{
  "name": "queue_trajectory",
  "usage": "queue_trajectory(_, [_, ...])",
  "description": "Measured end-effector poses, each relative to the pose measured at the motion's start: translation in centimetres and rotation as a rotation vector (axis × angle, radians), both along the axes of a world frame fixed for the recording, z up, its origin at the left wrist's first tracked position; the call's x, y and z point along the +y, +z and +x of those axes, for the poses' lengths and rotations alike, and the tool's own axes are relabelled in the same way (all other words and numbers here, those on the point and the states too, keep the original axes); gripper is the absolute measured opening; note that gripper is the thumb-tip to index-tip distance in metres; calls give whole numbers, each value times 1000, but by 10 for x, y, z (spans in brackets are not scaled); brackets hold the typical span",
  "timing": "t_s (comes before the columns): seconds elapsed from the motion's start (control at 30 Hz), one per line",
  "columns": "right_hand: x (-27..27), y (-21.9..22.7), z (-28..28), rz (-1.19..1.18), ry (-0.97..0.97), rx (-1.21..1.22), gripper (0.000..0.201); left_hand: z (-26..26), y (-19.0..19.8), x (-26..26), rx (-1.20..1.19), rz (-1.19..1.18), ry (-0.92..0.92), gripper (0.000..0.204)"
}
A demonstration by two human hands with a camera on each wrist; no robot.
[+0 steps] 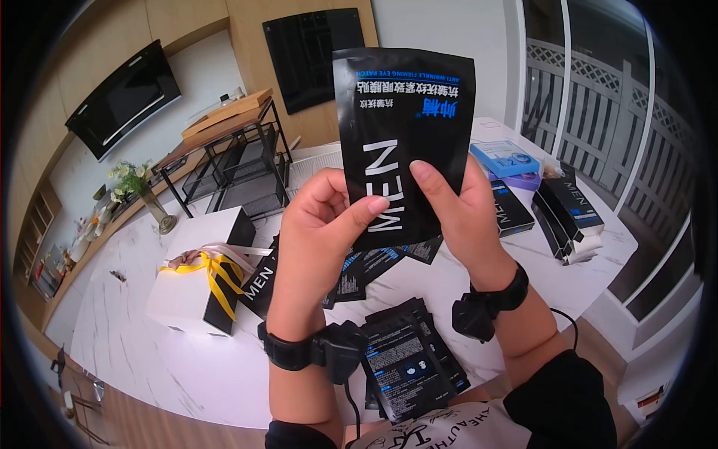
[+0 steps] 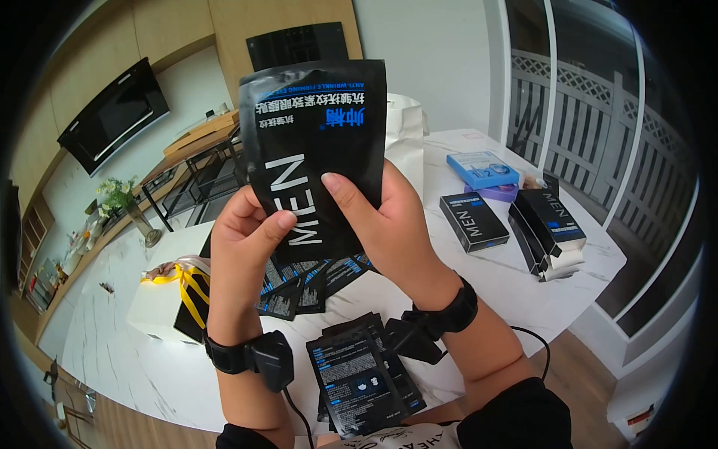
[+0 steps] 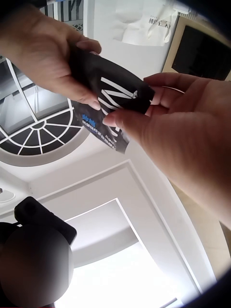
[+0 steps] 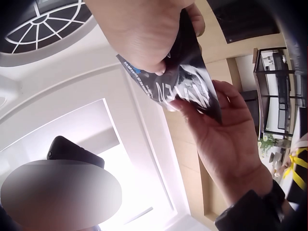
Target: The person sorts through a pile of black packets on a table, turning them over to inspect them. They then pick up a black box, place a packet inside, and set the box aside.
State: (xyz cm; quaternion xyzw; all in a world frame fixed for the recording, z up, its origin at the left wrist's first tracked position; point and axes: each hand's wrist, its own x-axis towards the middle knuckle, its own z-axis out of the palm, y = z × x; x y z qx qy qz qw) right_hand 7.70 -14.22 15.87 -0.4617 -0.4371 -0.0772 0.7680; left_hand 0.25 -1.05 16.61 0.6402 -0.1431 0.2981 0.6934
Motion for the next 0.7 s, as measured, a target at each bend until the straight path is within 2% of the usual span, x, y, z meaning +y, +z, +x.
queue_trajectory(0.1, [3, -3, -3, 17, 16, 44, 22, 4, 0, 2, -26, -13, 32, 12])
queue_trajectory(0.17, [4, -5, -7, -45, -47, -130, 24, 7, -3, 7, -46, -20, 47, 13])
queue_trajectory(0.2, [-1, -5, -8, -164, -59, -168, 24, 8, -4, 9, -34, 10, 68, 13])
queue_trajectory(0.3, [0, -4, -4, -150, -116, -130, 25, 9, -5, 10, -4, 40, 72, 15])
queue_trajectory(0.37, [3, -4, 8, -116, -137, -111, 33, 7, -4, 9, 12, 37, 60, 16])
queue_trajectory(0.43, [3, 0, 15, 92, -171, -201, 44, 5, -1, 5, 9, 35, 30, 19])
queue_trajectory(0.47, [-4, 7, 9, 127, -37, -102, 52, 4, 1, 3, 21, 35, 33, 26])
queue_trajectory(0.5, [-5, 10, 7, 210, -13, -99, 55, 3, 1, 0, 19, 37, 34, 26])
queue_trajectory(0.57, [-11, 15, 6, 208, -23, -164, 58, -1, 3, -4, 19, 55, 39, 33])
queue_trajectory(0.63, [-15, 18, 11, 173, -7, -129, 59, -5, 3, -6, 20, 95, 23, 40])
queue_trajectory(0.7, [-21, 14, 15, 140, 1, -93, 61, -9, 6, -9, -57, 60, 138, 43])
